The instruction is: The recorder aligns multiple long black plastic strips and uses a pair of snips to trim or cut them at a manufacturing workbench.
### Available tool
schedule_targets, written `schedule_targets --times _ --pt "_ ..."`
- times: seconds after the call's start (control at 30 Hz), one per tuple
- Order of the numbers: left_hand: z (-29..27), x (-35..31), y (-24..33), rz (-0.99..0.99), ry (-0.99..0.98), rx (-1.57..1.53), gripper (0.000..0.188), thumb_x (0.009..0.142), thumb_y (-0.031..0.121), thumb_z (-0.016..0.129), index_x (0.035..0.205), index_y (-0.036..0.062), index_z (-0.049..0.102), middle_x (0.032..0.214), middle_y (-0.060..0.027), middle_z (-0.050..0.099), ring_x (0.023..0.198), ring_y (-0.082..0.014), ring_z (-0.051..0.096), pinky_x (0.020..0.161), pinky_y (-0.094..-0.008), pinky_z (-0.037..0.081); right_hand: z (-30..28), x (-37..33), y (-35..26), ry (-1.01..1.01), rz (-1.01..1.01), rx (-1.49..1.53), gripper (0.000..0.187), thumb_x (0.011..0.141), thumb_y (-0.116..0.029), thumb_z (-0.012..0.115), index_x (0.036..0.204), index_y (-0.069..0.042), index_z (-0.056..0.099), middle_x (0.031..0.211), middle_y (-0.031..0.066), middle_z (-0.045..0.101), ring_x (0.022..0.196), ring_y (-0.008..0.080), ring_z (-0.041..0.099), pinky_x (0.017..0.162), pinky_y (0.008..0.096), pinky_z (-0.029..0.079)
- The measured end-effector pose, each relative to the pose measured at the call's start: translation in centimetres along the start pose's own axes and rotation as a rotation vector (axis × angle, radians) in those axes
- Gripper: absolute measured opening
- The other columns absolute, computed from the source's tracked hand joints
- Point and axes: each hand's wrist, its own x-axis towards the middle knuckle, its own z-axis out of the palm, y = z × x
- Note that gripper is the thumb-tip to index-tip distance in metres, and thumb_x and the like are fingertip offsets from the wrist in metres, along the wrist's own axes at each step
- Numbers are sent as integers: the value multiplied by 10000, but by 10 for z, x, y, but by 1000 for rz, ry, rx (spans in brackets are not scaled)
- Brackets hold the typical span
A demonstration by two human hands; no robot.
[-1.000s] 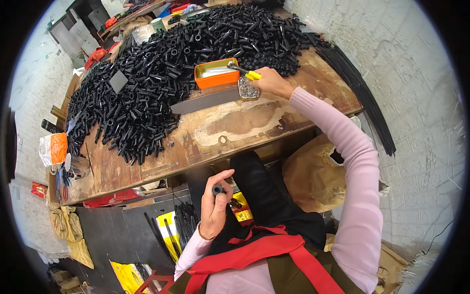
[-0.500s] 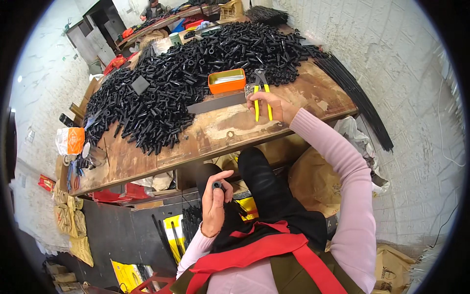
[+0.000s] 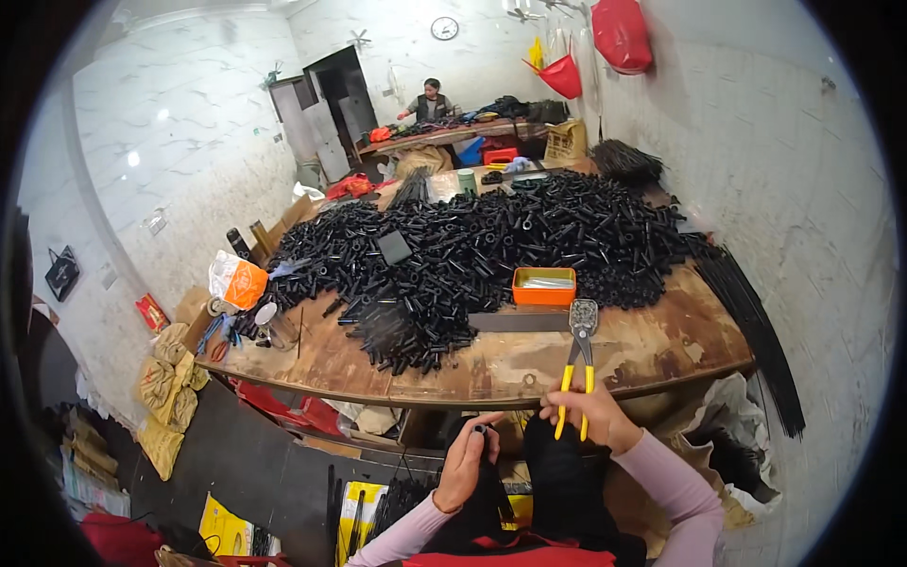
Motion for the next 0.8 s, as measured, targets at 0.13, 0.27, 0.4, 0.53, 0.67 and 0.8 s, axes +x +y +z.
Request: schedule_targets --times 0.13,0.27,0.4,0.53,0.67,0.8 --pt "-1 13 8 23 -22 12 535 1057 408 364 1354 -24 475 747 -9 508 683 -92 474 645 -225 390 31 -3 -11 -59 -51 -95 149 876 -51 655 1001 0 593 865 127 672 755 242 699 650 335 553" --pt "2 25 19 58 -9 -41 544 1064 402 336 1400 -13 447 709 3 466 645 -80 419 621 -223 369 61 -7 -5 -60 -247 -229 72 910 -53 626 938 -24 567 802 60 621 709 133 607 641 266 470" --pt "-3 22 21 5 -108 -114 629 1059 466 314 1441 -27 395 744 4 457 693 -81 422 656 -224 365 78 -13 13 -31 -239 -135 109 944 -98 620 970 -4 571 859 27 572 731 103 563 692 247 450" --pt "-3 15 8 -52 -141 -122 672 1051 508 297 1433 -35 402 757 14 446 704 -80 406 662 -219 348 85 -22 19 -121 -181 -41 146 973 -140 596 997 -1 561 853 51 601 740 134 619 693 257 461" --pt "1 6 12 -34 -132 -145 693 1046 527 285 1428 -38 407 756 19 435 688 -79 383 659 -219 338 86 -30 25 -128 -210 -78 183 979 -163 597 1014 11 551 826 69 618 702 149 657 641 256 512" --pt "2 4 14 -24 -146 -146 693 1048 525 283 1428 -41 406 757 21 434 688 -77 382 650 -217 330 87 -34 24 -125 -183 -64 162 985 -168 581 1010 -10 562 824 55 610 736 144 637 692 259 458"
